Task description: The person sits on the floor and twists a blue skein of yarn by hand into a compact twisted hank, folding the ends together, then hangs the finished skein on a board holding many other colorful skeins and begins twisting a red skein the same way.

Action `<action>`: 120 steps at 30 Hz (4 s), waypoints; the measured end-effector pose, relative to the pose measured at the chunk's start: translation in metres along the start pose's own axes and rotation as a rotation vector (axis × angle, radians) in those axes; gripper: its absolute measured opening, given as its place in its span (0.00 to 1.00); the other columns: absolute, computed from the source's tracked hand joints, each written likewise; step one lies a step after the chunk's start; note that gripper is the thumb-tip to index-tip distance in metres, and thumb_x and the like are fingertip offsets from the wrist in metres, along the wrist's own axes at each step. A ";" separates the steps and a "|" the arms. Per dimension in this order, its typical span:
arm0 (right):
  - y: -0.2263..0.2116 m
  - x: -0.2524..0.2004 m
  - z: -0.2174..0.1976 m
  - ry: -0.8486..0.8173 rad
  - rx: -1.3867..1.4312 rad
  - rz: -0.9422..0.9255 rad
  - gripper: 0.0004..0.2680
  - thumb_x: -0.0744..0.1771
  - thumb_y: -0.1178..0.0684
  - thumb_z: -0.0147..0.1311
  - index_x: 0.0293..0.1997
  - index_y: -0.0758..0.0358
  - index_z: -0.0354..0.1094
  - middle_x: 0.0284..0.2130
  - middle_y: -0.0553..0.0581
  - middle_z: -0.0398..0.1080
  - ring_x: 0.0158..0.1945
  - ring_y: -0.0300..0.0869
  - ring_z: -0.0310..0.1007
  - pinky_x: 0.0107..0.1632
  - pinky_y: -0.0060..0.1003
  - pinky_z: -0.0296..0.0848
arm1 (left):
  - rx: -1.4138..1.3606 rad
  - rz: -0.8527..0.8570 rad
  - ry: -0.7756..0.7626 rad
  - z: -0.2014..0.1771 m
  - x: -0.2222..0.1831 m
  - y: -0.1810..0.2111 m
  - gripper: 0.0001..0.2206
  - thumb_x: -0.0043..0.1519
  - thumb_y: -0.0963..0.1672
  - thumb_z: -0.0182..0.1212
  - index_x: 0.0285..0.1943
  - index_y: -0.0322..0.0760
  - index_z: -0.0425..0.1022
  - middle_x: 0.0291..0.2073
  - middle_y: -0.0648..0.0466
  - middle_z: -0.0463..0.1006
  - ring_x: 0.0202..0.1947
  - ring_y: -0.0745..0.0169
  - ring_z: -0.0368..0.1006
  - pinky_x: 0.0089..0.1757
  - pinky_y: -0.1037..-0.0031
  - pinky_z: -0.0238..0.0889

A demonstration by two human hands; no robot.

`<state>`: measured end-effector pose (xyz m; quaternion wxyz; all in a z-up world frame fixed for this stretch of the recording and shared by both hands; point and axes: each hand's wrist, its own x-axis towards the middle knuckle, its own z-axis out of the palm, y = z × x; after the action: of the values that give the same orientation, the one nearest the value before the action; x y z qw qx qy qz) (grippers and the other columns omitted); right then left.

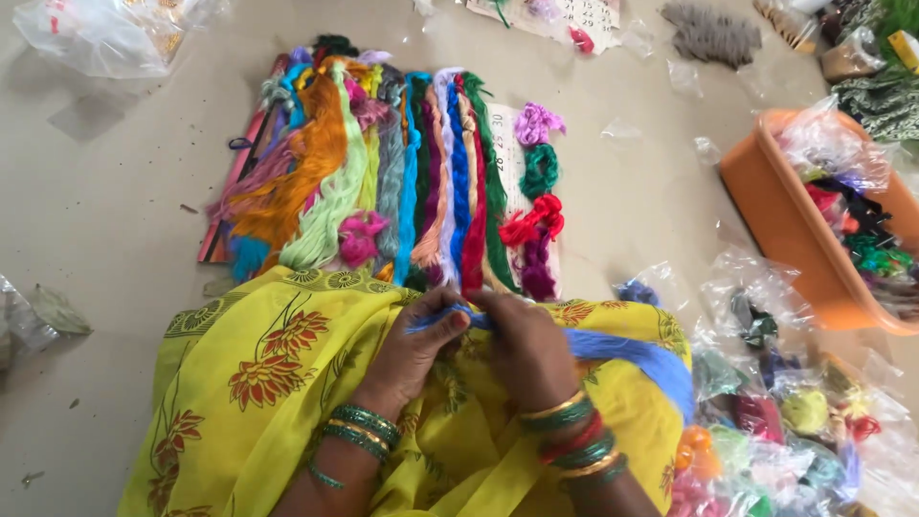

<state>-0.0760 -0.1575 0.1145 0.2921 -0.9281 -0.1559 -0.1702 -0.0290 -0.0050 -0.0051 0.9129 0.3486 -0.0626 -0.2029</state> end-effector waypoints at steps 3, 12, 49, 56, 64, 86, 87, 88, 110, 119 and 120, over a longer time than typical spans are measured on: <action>0.046 -0.016 -0.027 -0.066 -0.187 0.302 0.13 0.61 0.66 0.53 0.48 0.60 0.73 0.37 0.61 0.73 0.40 0.53 0.74 0.44 0.43 0.73 | -0.080 -0.038 0.050 -0.009 0.001 0.009 0.11 0.57 0.46 0.72 0.44 0.39 0.77 0.31 0.62 0.73 0.29 0.74 0.67 0.32 0.80 0.61; 0.168 -0.152 -0.204 -0.309 -0.555 0.832 0.17 0.63 0.55 0.55 0.58 0.50 0.72 0.46 0.60 0.77 0.50 0.55 0.78 0.53 0.46 0.74 | -0.097 -0.056 0.036 -0.012 0.008 0.008 0.10 0.59 0.47 0.71 0.41 0.38 0.75 0.28 0.61 0.72 0.26 0.73 0.66 0.28 0.79 0.59; 0.071 -0.070 -0.097 0.014 -0.132 0.345 0.21 0.63 0.62 0.59 0.65 0.63 0.65 0.54 0.63 0.73 0.57 0.46 0.74 0.56 0.40 0.72 | -0.008 -0.113 -0.109 -0.020 0.008 0.007 0.11 0.60 0.46 0.71 0.44 0.38 0.76 0.31 0.62 0.74 0.28 0.75 0.66 0.32 0.81 0.60; 0.016 -0.005 -0.008 -0.175 0.224 0.199 0.21 0.62 0.66 0.56 0.63 0.64 0.64 0.47 0.61 0.76 0.46 0.37 0.75 0.48 0.35 0.76 | -0.007 -0.109 -0.092 -0.032 0.002 0.005 0.13 0.59 0.45 0.72 0.48 0.37 0.76 0.39 0.63 0.75 0.39 0.77 0.70 0.42 0.84 0.64; 0.132 -0.086 -0.160 -0.337 0.236 0.747 0.09 0.67 0.58 0.52 0.51 0.67 0.74 0.33 0.54 0.76 0.35 0.37 0.74 0.40 0.34 0.75 | -0.118 -0.125 -0.123 -0.029 0.006 0.008 0.13 0.61 0.45 0.72 0.47 0.35 0.75 0.33 0.58 0.74 0.30 0.70 0.69 0.32 0.78 0.63; -0.024 0.005 -0.002 -0.050 0.030 -0.121 0.23 0.61 0.56 0.61 0.65 0.63 0.62 0.50 0.66 0.72 0.50 0.62 0.74 0.52 0.50 0.72 | -0.030 -0.145 -0.081 -0.030 0.002 0.008 0.14 0.58 0.46 0.72 0.48 0.36 0.76 0.36 0.62 0.77 0.36 0.73 0.72 0.40 0.80 0.66; -0.019 0.006 0.003 -0.082 -0.079 0.000 0.18 0.61 0.58 0.59 0.58 0.60 0.66 0.45 0.63 0.74 0.46 0.61 0.75 0.47 0.50 0.72 | -0.021 -0.144 -0.116 -0.032 0.001 0.011 0.13 0.60 0.46 0.73 0.47 0.35 0.76 0.35 0.62 0.76 0.35 0.74 0.70 0.38 0.80 0.65; -0.013 0.004 0.005 -0.123 -0.198 0.124 0.14 0.61 0.60 0.57 0.52 0.57 0.70 0.40 0.60 0.76 0.42 0.60 0.75 0.43 0.50 0.73 | -0.023 -0.147 -0.154 -0.032 -0.001 0.009 0.13 0.61 0.46 0.73 0.47 0.35 0.76 0.34 0.62 0.75 0.33 0.74 0.69 0.37 0.80 0.63; 0.082 -0.088 -0.144 -0.292 -0.263 0.534 0.33 0.61 0.45 0.62 0.72 0.62 0.50 0.67 0.68 0.58 0.71 0.54 0.57 0.67 0.47 0.57 | -0.045 -0.200 -0.133 -0.025 0.011 0.006 0.12 0.59 0.47 0.71 0.44 0.35 0.76 0.31 0.59 0.75 0.30 0.71 0.68 0.34 0.77 0.63; -0.002 -0.015 0.003 -0.280 0.035 0.208 0.23 0.64 0.62 0.56 0.68 0.57 0.62 0.51 0.62 0.74 0.55 0.52 0.73 0.54 0.43 0.73 | 0.015 -0.177 -0.133 -0.030 0.004 0.009 0.12 0.61 0.46 0.71 0.46 0.36 0.77 0.38 0.63 0.75 0.39 0.77 0.70 0.43 0.82 0.64; 0.004 -0.016 -0.008 -0.332 0.022 0.331 0.21 0.63 0.65 0.52 0.64 0.54 0.67 0.47 0.59 0.75 0.50 0.48 0.76 0.50 0.41 0.75 | -0.009 -0.162 -0.125 -0.031 0.005 0.007 0.12 0.61 0.46 0.71 0.46 0.35 0.77 0.36 0.62 0.75 0.37 0.76 0.70 0.40 0.81 0.63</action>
<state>-0.0906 -0.1686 0.1122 0.2965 -0.9531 -0.0492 0.0366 -0.0144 0.0167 -0.0236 0.8894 0.3348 -0.0901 -0.2978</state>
